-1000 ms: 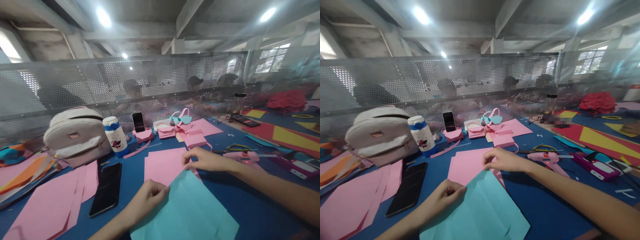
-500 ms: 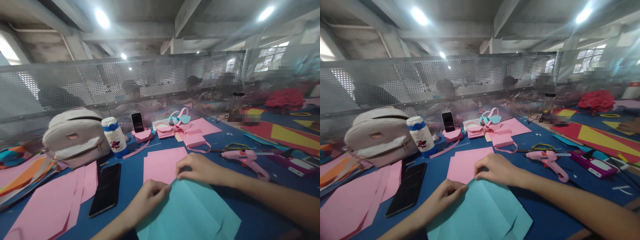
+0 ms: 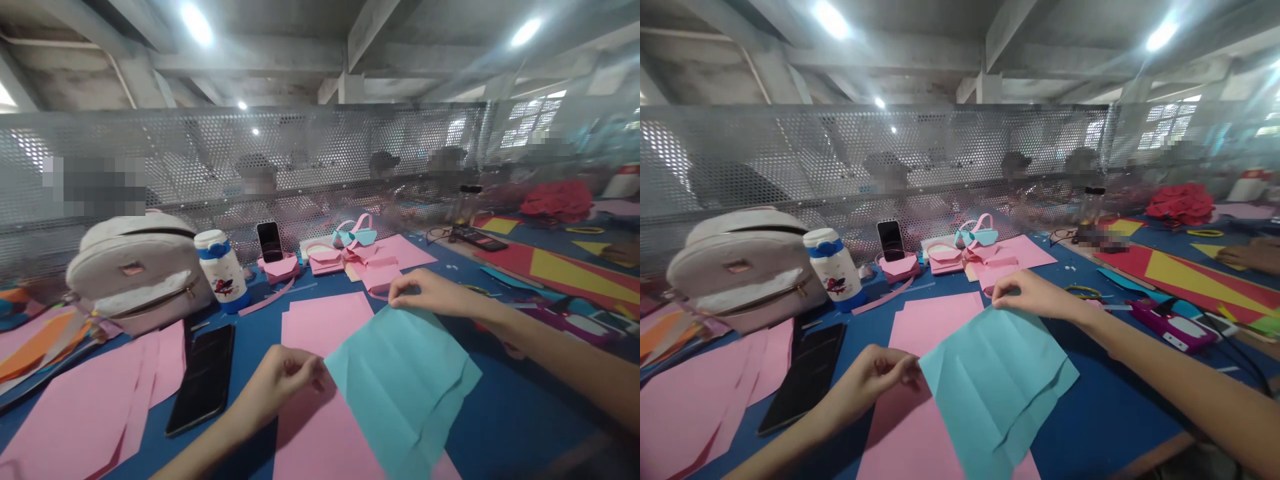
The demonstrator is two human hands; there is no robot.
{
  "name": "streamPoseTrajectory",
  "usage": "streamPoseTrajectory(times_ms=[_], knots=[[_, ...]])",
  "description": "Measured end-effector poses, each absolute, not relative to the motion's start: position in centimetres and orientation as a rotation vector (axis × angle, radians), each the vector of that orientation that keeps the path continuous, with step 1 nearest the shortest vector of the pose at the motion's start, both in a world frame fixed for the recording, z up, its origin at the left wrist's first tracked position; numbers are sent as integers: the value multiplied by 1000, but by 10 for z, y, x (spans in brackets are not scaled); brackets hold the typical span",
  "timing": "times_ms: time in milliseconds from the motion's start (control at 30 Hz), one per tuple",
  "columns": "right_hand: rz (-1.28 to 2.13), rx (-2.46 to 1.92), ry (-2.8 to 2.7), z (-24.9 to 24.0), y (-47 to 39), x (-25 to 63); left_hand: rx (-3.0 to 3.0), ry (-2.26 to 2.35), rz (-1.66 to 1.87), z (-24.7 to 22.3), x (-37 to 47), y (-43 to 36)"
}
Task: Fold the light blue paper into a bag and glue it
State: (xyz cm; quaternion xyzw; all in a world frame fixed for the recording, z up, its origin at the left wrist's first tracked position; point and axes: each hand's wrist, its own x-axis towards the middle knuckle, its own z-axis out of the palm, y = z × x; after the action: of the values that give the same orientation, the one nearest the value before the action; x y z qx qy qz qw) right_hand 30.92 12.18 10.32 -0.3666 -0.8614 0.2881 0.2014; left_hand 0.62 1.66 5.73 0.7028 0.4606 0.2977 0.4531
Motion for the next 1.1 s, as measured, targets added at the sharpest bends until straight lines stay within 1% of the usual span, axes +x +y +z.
streamPoseTrajectory(times_ms=[133,367,500,833,1100], knots=[[842,-1008,-2407,98,116,303,1645,1201,833,50,3,24],[893,-892,-2417,96,107,272,1705,1150,703,50,14,13],[889,-906,-2403,97,114,271,1744,1181,711,50,11,13],[847,-983,-2376,97,128,289,1750,1256,894,56,1,24],[813,-989,-2465,94,111,267,1712,1312,967,50,1,26]])
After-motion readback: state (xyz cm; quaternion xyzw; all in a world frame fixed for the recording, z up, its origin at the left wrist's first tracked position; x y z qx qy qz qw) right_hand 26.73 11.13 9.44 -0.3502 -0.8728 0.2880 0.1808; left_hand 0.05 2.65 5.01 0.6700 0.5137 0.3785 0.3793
